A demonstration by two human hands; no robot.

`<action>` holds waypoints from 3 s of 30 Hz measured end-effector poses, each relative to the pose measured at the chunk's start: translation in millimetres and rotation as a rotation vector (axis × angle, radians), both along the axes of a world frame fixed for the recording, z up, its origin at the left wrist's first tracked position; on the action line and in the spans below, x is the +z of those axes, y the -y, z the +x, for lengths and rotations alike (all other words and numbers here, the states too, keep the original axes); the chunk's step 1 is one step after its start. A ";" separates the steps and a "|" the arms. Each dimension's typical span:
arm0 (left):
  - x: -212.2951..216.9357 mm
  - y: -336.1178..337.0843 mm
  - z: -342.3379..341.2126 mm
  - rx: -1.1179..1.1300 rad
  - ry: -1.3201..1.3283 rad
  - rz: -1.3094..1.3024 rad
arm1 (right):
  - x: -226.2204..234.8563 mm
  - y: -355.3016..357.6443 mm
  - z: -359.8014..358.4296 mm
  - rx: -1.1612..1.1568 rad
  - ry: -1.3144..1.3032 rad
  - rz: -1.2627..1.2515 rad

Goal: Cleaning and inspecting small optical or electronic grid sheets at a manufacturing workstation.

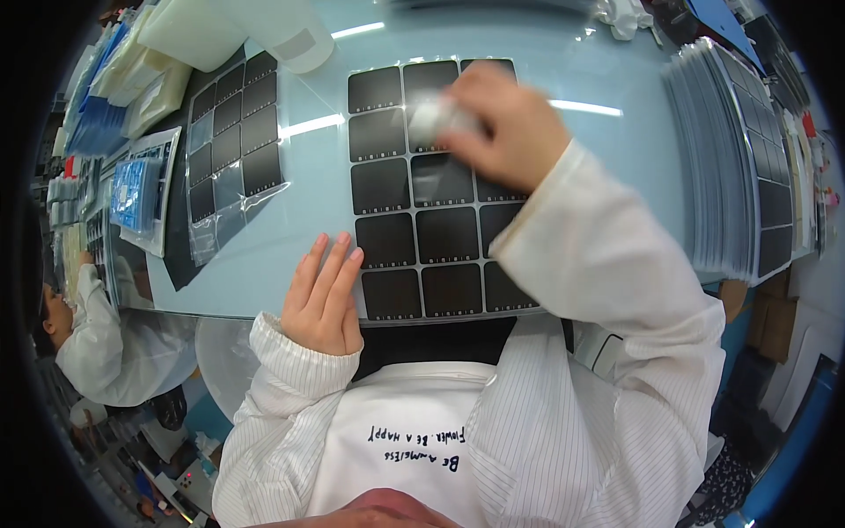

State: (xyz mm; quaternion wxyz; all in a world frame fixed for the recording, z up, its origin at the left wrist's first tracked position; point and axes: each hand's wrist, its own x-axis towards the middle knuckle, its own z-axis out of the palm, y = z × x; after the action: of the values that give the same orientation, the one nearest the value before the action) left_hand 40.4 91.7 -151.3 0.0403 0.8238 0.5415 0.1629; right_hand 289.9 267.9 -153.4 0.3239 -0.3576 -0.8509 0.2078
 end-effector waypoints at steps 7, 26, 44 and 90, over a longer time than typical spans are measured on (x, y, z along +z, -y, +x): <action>-2.1 -3.1 -0.8 0.033 0.052 -0.017 | 6.1 46.1 -31.5 0.385 0.108 -0.097; -7.9 -5.5 -0.5 0.025 0.078 0.027 | -13.9 -23.5 -25.2 -0.166 0.040 0.210; -7.1 -6.2 -2.1 0.016 0.049 0.051 | -18.9 -77.4 -77.0 -0.144 0.027 0.165; -21.7 14.1 7.6 0.150 0.292 0.176 | -11.7 40.6 33.2 -0.568 0.246 0.182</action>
State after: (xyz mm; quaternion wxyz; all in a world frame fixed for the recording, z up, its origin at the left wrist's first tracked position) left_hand 48.0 77.6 -173.0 0.0342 0.7490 0.5734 0.3302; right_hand 323.1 227.3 -165.1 0.2941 -0.5729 -0.7650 -0.0128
